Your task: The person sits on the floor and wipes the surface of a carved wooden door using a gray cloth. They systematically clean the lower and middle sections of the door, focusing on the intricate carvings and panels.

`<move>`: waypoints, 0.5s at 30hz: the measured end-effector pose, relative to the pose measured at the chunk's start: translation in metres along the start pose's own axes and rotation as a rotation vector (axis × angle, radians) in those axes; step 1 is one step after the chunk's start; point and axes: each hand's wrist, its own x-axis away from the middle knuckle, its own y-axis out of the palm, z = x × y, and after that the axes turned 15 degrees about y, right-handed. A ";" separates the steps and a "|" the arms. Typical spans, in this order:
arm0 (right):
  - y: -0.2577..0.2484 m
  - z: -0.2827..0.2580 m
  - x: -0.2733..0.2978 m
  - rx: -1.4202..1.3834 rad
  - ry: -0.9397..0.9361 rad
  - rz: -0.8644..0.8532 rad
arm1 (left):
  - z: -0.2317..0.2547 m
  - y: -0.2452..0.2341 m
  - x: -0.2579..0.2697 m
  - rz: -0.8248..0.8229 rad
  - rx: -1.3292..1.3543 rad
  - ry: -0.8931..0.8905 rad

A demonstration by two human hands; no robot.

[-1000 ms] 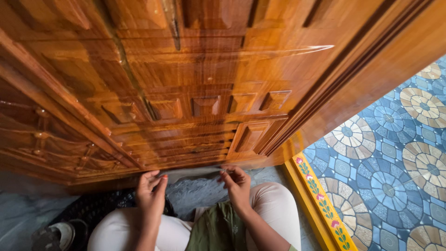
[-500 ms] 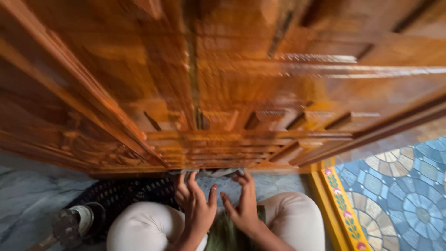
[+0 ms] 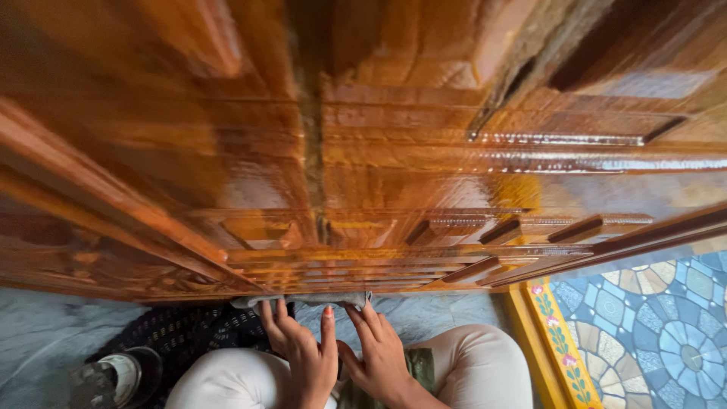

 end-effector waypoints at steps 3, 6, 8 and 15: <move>-0.002 0.003 0.004 -0.006 0.003 0.099 | 0.001 0.008 0.010 -0.085 -0.043 -0.026; -0.001 0.011 0.009 -0.039 0.031 0.152 | 0.001 0.013 0.019 -0.170 -0.091 0.040; 0.003 0.017 0.012 -0.086 0.164 0.107 | 0.002 0.016 0.023 -0.194 -0.115 0.070; 0.009 0.027 0.015 -0.121 0.147 0.163 | 0.005 0.017 0.026 -0.229 -0.126 0.129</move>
